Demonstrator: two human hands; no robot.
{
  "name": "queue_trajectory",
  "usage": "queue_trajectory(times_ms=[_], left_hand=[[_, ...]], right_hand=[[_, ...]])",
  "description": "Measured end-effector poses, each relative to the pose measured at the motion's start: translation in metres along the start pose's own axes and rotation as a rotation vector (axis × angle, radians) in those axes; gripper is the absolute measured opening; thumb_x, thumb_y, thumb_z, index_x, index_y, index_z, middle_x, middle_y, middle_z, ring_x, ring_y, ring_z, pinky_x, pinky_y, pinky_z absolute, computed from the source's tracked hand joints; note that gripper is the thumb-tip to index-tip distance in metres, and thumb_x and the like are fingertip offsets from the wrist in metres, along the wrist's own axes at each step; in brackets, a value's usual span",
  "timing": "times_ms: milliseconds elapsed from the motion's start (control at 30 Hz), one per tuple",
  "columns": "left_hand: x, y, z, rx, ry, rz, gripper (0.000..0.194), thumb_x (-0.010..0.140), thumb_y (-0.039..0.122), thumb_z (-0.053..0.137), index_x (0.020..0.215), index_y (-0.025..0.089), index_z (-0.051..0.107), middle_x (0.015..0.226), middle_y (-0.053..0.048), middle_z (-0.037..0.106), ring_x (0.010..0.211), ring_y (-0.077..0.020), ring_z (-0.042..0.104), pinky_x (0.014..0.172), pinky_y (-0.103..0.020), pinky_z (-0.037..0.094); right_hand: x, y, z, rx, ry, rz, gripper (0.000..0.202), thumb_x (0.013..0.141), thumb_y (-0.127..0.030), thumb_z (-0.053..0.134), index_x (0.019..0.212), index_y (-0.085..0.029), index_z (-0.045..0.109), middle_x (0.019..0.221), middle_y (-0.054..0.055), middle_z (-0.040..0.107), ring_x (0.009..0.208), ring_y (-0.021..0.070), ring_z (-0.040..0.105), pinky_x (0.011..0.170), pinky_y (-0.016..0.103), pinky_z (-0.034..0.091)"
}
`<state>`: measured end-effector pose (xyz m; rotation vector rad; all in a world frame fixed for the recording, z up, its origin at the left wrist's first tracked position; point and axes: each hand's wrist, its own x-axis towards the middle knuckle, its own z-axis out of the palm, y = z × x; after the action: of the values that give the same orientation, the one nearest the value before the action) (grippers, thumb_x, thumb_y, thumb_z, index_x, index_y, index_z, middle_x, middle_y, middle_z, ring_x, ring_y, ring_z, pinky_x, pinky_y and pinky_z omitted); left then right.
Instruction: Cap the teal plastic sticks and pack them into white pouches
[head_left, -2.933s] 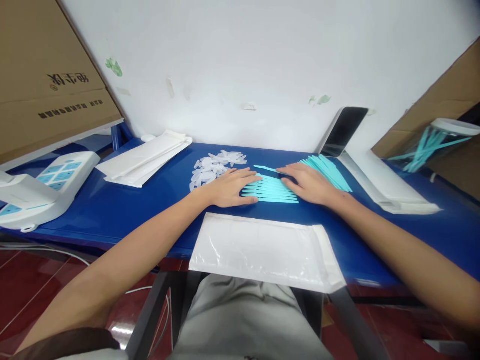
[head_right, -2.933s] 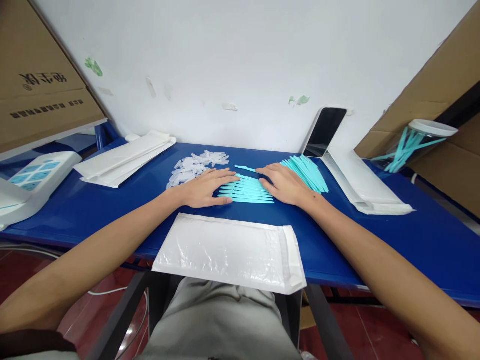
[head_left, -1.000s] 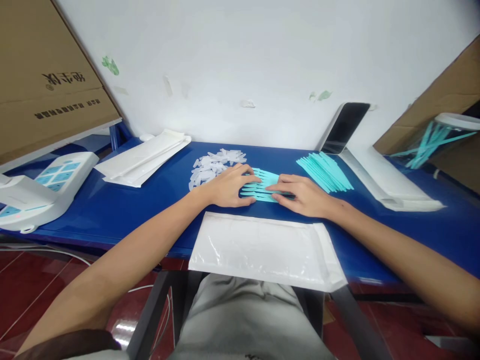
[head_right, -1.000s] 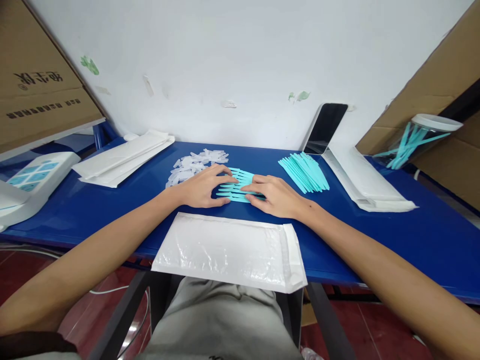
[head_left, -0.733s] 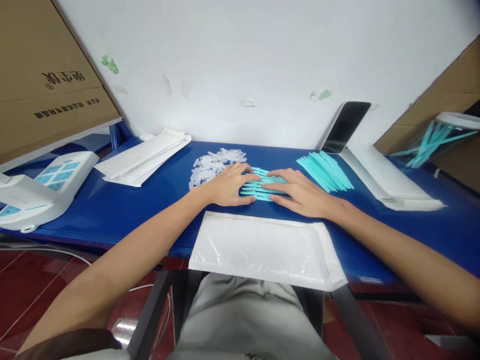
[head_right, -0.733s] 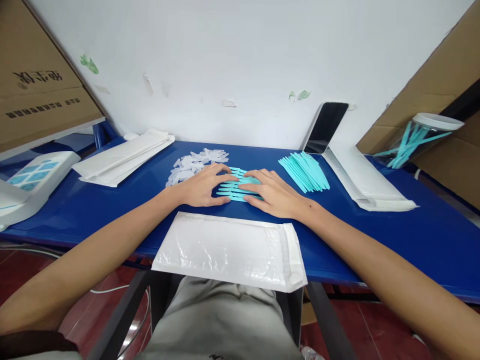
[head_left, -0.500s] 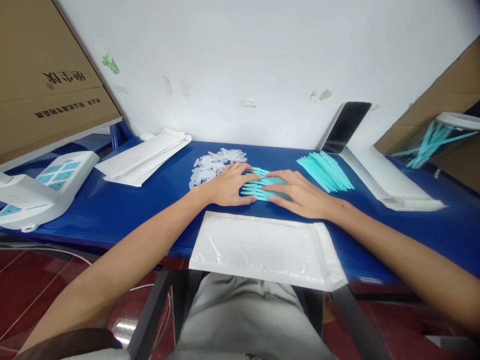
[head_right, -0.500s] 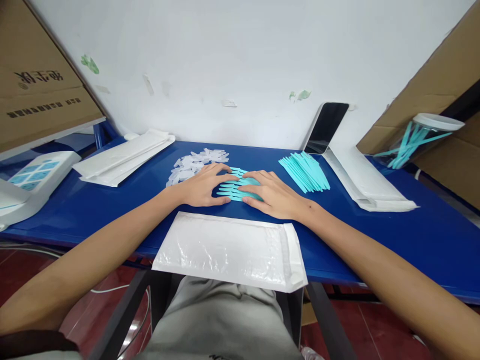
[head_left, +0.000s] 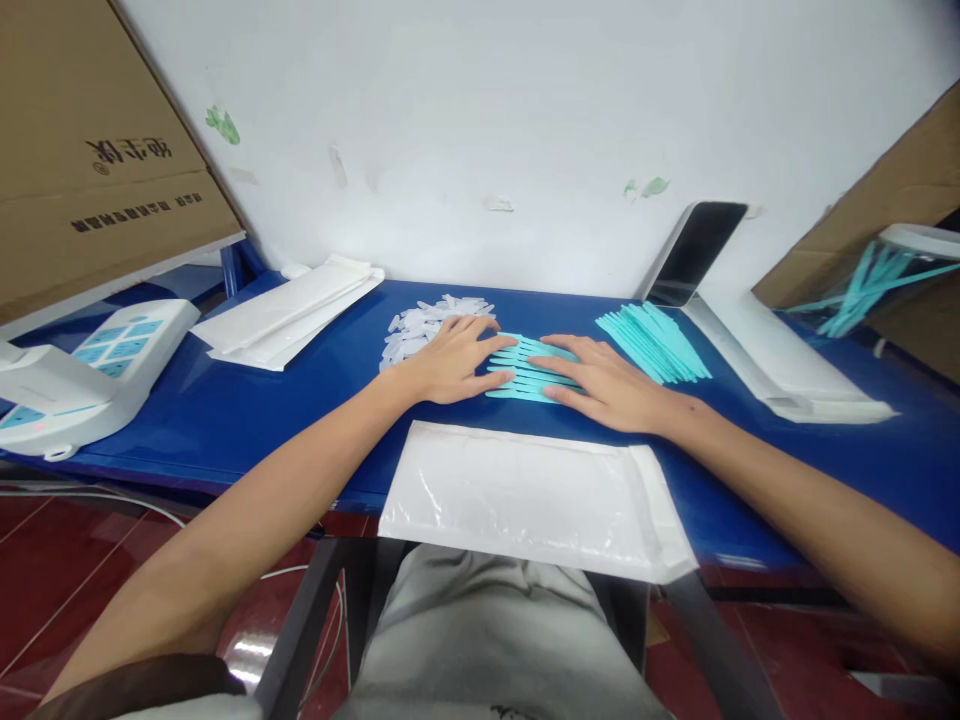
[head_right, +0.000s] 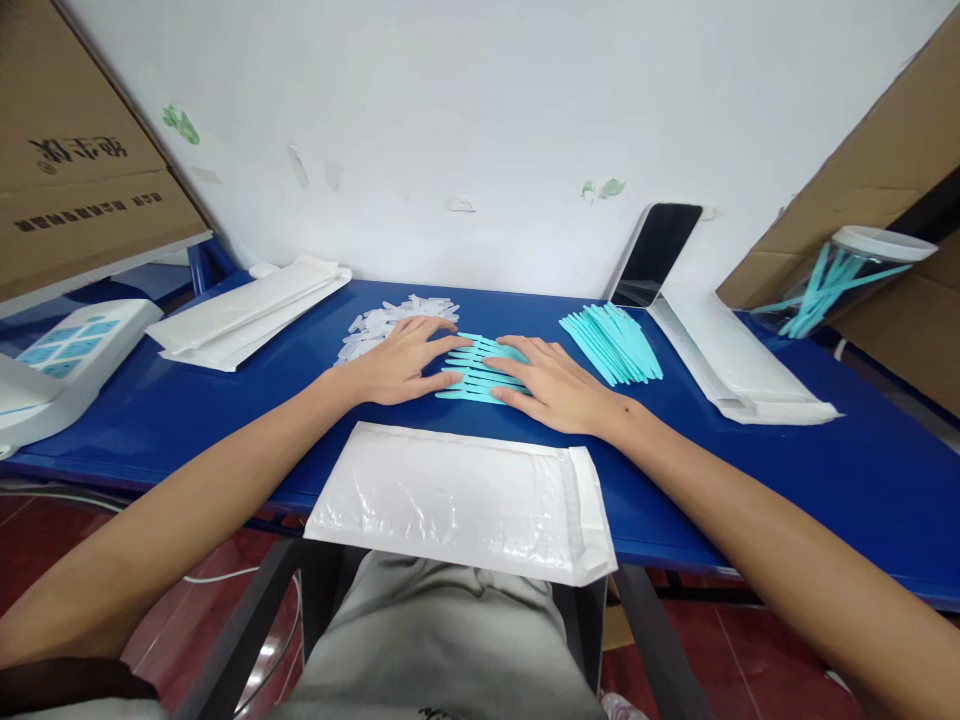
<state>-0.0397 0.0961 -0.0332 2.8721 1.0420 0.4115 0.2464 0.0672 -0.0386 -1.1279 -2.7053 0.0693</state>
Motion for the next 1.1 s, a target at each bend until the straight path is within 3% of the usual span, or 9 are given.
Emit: queue_trajectory(times_ms=[133, 433, 633, 900, 1100], left_hand=[[0.003, -0.001, 0.005, 0.063, 0.095, -0.083, 0.055, 0.111, 0.046, 0.026, 0.139, 0.018, 0.063, 0.136, -0.018, 0.059, 0.13, -0.0342, 0.053, 0.116, -0.058, 0.034], [0.004, 0.0, 0.011, 0.092, 0.116, -0.034, 0.046, 0.108, 0.028, 0.029, 0.134, 0.018, 0.066, 0.133, -0.018, 0.06, 0.123, -0.0335, 0.057, 0.108, -0.054, 0.04], [0.005, 0.002, 0.011, 0.113, 0.121, -0.053, 0.044, 0.108, 0.031, 0.032, 0.133, 0.016, 0.065, 0.133, -0.019, 0.061, 0.123, -0.0334, 0.057, 0.108, -0.053, 0.041], [0.007, 0.003, 0.012, 0.129, 0.138, -0.145, 0.046, 0.107, 0.027, 0.031, 0.133, 0.015, 0.066, 0.126, -0.018, 0.064, 0.117, -0.0324, 0.06, 0.105, -0.052, 0.042], [0.007, 0.001, 0.013, 0.124, 0.141, -0.14, 0.045, 0.107, 0.03, 0.032, 0.132, 0.016, 0.067, 0.123, -0.017, 0.065, 0.115, -0.0323, 0.06, 0.104, -0.052, 0.042]], right_hand=[[0.0, 0.002, 0.003, -0.022, 0.008, 0.005, 0.066, 0.106, -0.062, 0.034, 0.154, -0.023, 0.056, 0.164, 0.021, 0.045, 0.148, 0.0418, 0.044, 0.115, 0.065, 0.037], [0.0, 0.002, 0.003, -0.03, -0.016, -0.006, 0.068, 0.107, -0.062, 0.03, 0.154, -0.019, 0.055, 0.165, 0.021, 0.044, 0.152, 0.039, 0.041, 0.119, 0.062, 0.034], [0.001, 0.002, 0.005, -0.053, -0.024, 0.053, 0.072, 0.107, -0.064, 0.029, 0.159, -0.019, 0.047, 0.168, 0.02, 0.04, 0.153, 0.0388, 0.039, 0.12, 0.063, 0.033], [0.001, 0.012, 0.008, -0.072, -0.002, 0.084, 0.073, 0.104, -0.068, 0.032, 0.156, -0.021, 0.051, 0.166, 0.019, 0.043, 0.151, 0.0414, 0.042, 0.119, 0.063, 0.035], [0.001, 0.01, 0.006, -0.047, -0.003, 0.064, 0.073, 0.103, -0.069, 0.033, 0.155, -0.021, 0.054, 0.165, 0.019, 0.045, 0.15, 0.0428, 0.042, 0.118, 0.066, 0.037]])
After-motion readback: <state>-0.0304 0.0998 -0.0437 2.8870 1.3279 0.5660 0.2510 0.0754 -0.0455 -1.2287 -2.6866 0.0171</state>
